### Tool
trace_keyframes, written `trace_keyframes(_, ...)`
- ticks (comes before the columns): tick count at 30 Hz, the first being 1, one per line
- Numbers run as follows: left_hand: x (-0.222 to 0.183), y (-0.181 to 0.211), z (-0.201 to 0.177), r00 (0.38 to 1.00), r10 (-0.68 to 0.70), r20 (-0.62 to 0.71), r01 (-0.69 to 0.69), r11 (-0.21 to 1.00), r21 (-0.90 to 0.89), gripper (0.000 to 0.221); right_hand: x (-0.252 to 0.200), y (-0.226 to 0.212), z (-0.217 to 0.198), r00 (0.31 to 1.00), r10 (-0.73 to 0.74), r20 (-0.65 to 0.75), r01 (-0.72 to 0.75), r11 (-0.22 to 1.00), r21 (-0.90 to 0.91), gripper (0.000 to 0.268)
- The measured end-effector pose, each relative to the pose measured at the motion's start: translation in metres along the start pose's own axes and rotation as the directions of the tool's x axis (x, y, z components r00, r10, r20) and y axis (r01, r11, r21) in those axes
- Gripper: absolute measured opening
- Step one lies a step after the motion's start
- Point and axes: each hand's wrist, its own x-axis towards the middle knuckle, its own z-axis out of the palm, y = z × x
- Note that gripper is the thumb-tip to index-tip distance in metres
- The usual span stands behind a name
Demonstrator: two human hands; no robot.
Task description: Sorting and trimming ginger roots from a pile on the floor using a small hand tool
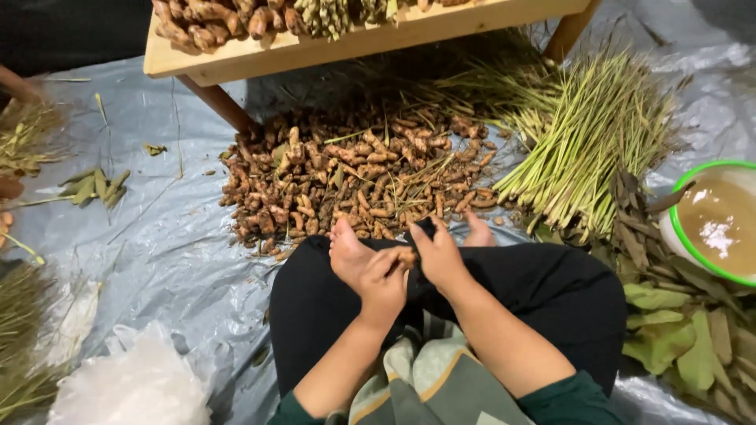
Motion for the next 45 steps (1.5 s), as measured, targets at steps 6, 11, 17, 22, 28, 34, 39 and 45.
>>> trace_keyframes(6, -0.006, -0.022, -0.006, 0.985, -0.161, 0.053, 0.167, 0.978, -0.124, 0.032, 0.004, -0.012, -0.022, 0.943, -0.075, -0.324, 0.088, 0.996, 0.025, 0.021)
trace_keyframes(11, -0.007, -0.024, -0.010, 0.778, -0.576, 0.252, 0.622, 0.647, -0.441, 0.056, -0.006, -0.007, -0.022, 0.943, -0.327, -0.061, 0.325, 0.945, -0.039, 0.012)
trace_keyframes(17, -0.032, -0.055, -0.017, 0.871, -0.345, 0.350, 0.389, 0.919, -0.061, 0.061, 0.009, 0.018, -0.015, 0.865, -0.445, 0.232, 0.502, 0.776, -0.382, 0.017)
trace_keyframes(22, -0.037, -0.038, -0.003, 0.769, -0.483, 0.420, 0.585, 0.796, -0.155, 0.064, 0.028, 0.048, -0.034, 0.961, 0.078, -0.266, -0.026, 0.981, 0.193, 0.026)
trace_keyframes(28, -0.033, -0.077, -0.024, 0.692, -0.655, 0.302, 0.632, 0.753, 0.186, 0.028, 0.012, 0.021, -0.016, 0.685, -0.656, 0.316, 0.727, 0.596, -0.340, 0.013)
trace_keyframes(34, -0.047, -0.080, -0.024, 0.594, -0.656, 0.465, 0.785, 0.598, -0.160, 0.053, 0.024, 0.054, -0.027, 0.993, 0.037, 0.116, -0.009, 0.972, -0.233, 0.024)
trace_keyframes(39, -0.011, -0.060, -0.031, 0.627, -0.548, 0.554, 0.779, 0.416, -0.469, 0.060, 0.045, 0.040, -0.045, 0.919, 0.335, -0.208, -0.247, 0.900, 0.359, 0.033)
trace_keyframes(45, -0.020, -0.069, -0.030, 0.672, -0.630, 0.390, 0.737, 0.512, -0.442, 0.047, -0.008, -0.056, -0.024, 0.919, -0.384, -0.091, 0.351, 0.902, -0.253, 0.011)
